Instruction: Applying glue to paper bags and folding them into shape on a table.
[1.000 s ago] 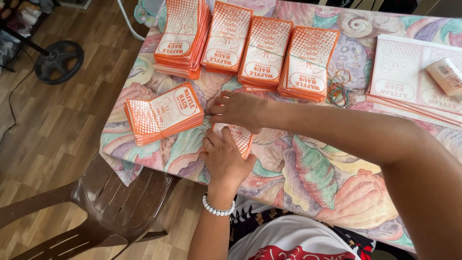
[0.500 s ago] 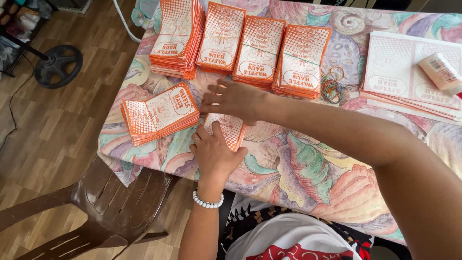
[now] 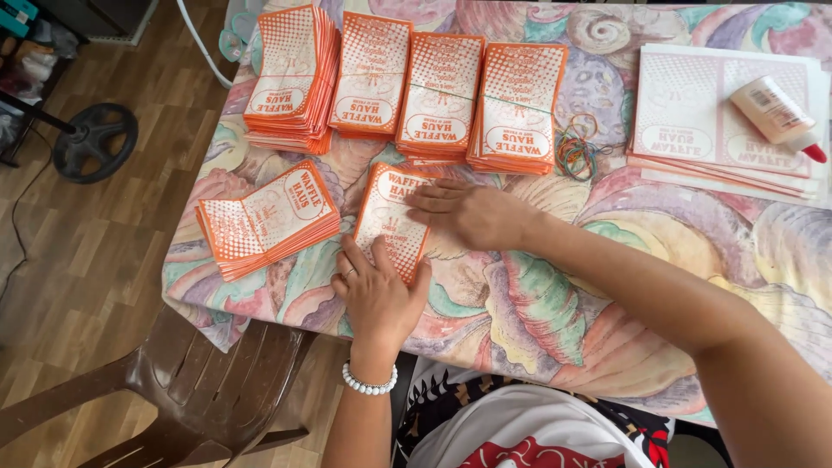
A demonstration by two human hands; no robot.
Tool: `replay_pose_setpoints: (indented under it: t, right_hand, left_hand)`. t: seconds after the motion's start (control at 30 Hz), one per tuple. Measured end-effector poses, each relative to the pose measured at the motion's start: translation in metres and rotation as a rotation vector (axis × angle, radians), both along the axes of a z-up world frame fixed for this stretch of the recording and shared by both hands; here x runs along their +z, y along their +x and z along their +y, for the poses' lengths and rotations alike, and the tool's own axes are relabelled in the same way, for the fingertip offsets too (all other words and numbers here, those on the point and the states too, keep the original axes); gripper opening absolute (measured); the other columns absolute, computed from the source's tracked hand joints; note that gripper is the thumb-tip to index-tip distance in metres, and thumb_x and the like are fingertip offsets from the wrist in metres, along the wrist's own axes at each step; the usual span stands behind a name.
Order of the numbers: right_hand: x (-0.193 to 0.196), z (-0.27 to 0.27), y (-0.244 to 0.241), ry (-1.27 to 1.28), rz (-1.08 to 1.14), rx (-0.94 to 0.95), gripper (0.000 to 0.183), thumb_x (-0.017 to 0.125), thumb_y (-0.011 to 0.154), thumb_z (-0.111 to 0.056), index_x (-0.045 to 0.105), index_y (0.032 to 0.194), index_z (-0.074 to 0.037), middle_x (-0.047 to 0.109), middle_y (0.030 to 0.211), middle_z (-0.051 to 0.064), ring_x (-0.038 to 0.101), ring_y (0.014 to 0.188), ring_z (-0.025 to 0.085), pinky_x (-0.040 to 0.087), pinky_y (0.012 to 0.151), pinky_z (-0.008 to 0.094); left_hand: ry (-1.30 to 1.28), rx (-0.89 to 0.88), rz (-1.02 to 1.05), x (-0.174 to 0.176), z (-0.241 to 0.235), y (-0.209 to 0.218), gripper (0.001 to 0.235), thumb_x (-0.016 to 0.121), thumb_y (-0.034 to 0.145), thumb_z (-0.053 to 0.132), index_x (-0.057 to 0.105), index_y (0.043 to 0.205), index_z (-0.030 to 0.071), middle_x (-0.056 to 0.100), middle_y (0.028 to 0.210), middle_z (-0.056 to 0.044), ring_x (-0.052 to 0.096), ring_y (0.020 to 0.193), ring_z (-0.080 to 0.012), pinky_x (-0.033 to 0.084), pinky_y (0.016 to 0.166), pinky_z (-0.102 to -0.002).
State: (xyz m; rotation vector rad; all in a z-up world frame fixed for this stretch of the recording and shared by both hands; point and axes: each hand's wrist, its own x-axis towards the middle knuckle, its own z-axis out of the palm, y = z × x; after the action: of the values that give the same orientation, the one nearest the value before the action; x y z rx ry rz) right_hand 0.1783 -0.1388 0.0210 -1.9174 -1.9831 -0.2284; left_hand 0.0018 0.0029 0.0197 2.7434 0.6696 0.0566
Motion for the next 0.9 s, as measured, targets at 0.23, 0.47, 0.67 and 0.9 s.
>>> replay_pose_setpoints:
  t: [0.23, 0.47, 0.67, 0.9]
  right_hand:
    - [-0.029, -0.003, 0.013, 0.061, 0.084, 0.025, 0.053, 0.036, 0.093, -0.005, 0.059, 0.141, -0.004, 0.061, 0.143, 0.018, 0.054, 0.137, 0.036, 0.035, 0.118, 0.050]
    - [0.017, -0.084, 0.011, 0.407, 0.152, -0.131, 0.044, 0.053, 0.089, 0.001, 0.067, 0.130, -0.004, 0.061, 0.139, 0.021, 0.059, 0.130, 0.039, 0.045, 0.112, 0.051]
    - [0.034, -0.219, 0.057, 0.206, 0.120, -0.709, 0.035, 0.069, 0.097, -0.015, 0.070, 0.130, -0.005, 0.067, 0.134, 0.017, 0.068, 0.114, 0.032, 0.057, 0.102, 0.045]
    - [-0.027, -0.279, 0.081, -0.098, -0.115, -0.920, 0.028, 0.060, 0.100, -0.023, 0.074, 0.124, -0.020, 0.070, 0.136, 0.001, 0.068, 0.121, 0.026, 0.062, 0.079, 0.048]
  left_hand:
    - [0.214, -0.004, -0.148, -0.028, -0.002, -0.001, 0.075, 0.057, 0.087, 0.064, 0.046, 0.135, 0.007, 0.034, 0.148, -0.034, 0.036, 0.136, -0.0504, 0.034, 0.100, -0.063]
    - [0.193, 0.018, -0.302, -0.048, 0.015, 0.004, 0.084, 0.071, 0.073, 0.062, 0.045, 0.134, 0.010, 0.041, 0.142, -0.029, 0.044, 0.128, -0.0488, 0.038, 0.095, -0.065]
    - [0.018, -0.018, -0.269, 0.022, -0.006, 0.002, 0.122, 0.073, 0.061, 0.079, 0.030, 0.146, 0.003, 0.014, 0.162, -0.033, 0.008, 0.150, -0.0547, 0.012, 0.106, -0.083]
    - [-0.026, -0.409, -0.724, 0.050, -0.056, 0.026, 0.083, 0.069, 0.081, 0.062, 0.053, 0.137, 0.004, 0.029, 0.160, -0.021, 0.022, 0.152, -0.0478, 0.035, 0.118, -0.071]
